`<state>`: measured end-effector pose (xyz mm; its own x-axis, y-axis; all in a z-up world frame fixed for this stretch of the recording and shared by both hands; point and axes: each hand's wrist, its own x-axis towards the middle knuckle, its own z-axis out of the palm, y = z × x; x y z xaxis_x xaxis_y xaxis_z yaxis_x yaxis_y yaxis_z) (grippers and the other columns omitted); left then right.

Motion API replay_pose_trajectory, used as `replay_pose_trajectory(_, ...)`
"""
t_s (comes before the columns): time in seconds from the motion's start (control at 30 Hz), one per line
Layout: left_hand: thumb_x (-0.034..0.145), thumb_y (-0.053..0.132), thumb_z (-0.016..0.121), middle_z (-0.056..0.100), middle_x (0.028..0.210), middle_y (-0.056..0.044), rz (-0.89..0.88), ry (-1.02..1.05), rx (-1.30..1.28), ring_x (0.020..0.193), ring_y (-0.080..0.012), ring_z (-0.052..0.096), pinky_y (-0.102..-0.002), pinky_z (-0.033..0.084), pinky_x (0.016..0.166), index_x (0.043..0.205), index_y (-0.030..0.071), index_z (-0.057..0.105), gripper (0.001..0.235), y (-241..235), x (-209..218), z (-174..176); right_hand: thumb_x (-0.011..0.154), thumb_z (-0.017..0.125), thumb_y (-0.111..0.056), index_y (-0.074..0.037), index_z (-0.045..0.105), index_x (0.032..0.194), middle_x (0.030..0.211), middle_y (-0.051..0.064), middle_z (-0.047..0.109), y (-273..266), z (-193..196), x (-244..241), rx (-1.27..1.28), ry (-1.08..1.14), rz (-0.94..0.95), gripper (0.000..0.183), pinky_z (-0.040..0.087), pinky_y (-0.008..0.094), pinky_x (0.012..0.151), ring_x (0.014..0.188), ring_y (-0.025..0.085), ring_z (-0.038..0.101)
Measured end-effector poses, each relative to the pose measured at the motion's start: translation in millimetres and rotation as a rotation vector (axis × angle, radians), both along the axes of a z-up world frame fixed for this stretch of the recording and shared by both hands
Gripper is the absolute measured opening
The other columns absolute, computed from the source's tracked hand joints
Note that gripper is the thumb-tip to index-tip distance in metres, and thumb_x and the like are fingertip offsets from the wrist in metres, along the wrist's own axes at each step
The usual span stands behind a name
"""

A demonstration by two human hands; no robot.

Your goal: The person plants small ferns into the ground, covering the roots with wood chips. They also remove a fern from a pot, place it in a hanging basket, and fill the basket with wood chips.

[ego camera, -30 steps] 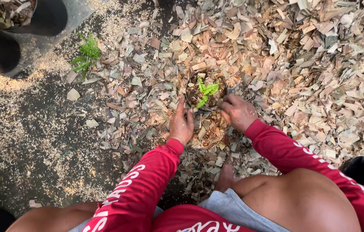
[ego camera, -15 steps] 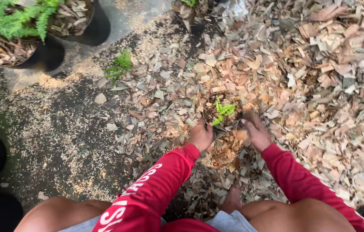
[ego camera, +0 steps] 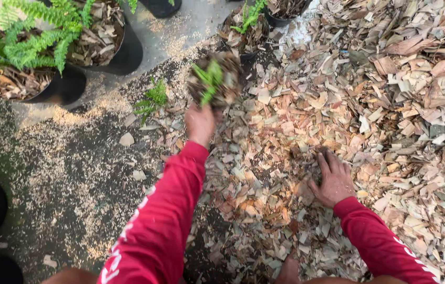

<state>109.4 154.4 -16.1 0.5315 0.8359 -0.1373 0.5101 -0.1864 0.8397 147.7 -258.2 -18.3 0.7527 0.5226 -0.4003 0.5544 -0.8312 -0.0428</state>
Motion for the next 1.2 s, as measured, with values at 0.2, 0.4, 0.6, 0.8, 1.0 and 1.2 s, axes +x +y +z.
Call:
replay_pose_trajectory(0.2,0.100,0.016,0.050,0.078,0.087,-0.023,0.012,-0.298,-0.394,0.066,-0.0245,0.081,-0.031,0.065,0.057,0.129,-0.017,0.054,0.044,131,105,-18,0.091,0.049,-0.075,-0.008,0.002,0.163,0.171,0.019,-0.004,28,20,21,-0.478,0.211,0.158,0.109,0.009,0.044,0.126,0.158,0.031,0.005)
replay_pose_trajectory(0.4,0.105,0.016,0.053,0.079,0.087,-0.024,0.109,-0.352,-0.540,0.070,-0.0270,0.083,-0.031,0.069,0.058,0.121,-0.019,0.056,0.038,180,187,-55,0.092,0.051,-0.077,-0.011,-0.004,0.165,0.172,0.017,-0.011,44,49,45,-0.581,0.406,0.140,0.113,0.004,0.047,0.129,0.159,0.027,0.001)
replay_pose_trajectory(0.6,0.098,0.017,0.047,0.075,0.085,-0.018,0.096,-0.446,-0.667,0.064,-0.0249,0.075,-0.034,0.067,0.058,0.147,-0.001,0.028,0.055,172,206,-76,0.089,0.056,-0.073,-0.014,0.001,0.165,0.173,0.014,-0.009,42,49,40,-0.545,0.392,0.112,0.111,0.008,0.045,0.128,0.159,0.025,0.002)
replay_pose_trajectory(0.8,0.115,0.028,0.059,0.050,0.153,-0.025,-0.152,-0.221,0.465,0.143,-0.0344,0.055,-0.049,0.047,0.123,0.160,0.002,0.033,0.058,58,81,-61,0.087,0.057,-0.076,-0.013,0.002,0.164,0.172,0.013,-0.008,40,34,39,-0.497,0.386,0.086,0.114,0.007,0.044,0.127,0.158,0.026,0.002)
replay_pose_trajectory(1.0,0.101,0.042,0.060,0.007,0.168,-0.031,0.135,0.109,0.109,0.158,-0.0430,0.011,-0.059,0.006,0.126,0.163,0.002,0.003,0.093,-114,-65,-22,0.083,0.062,-0.068,-0.014,0.015,0.161,0.170,0.012,0.004,10,-1,33,-0.283,0.269,0.080,0.106,0.016,0.046,0.124,0.155,0.027,0.013)
replay_pose_trajectory(1.2,0.096,0.049,0.059,0.016,0.170,-0.022,-0.712,0.136,-0.225,0.156,-0.0399,0.017,-0.048,0.014,0.125,0.165,0.011,0.015,0.090,-195,-72,-3,0.094,0.067,-0.036,-0.011,0.058,0.145,0.152,0.015,0.057,-71,-9,16,0.588,0.078,-0.250,0.057,0.040,0.042,0.124,0.144,0.031,0.051)
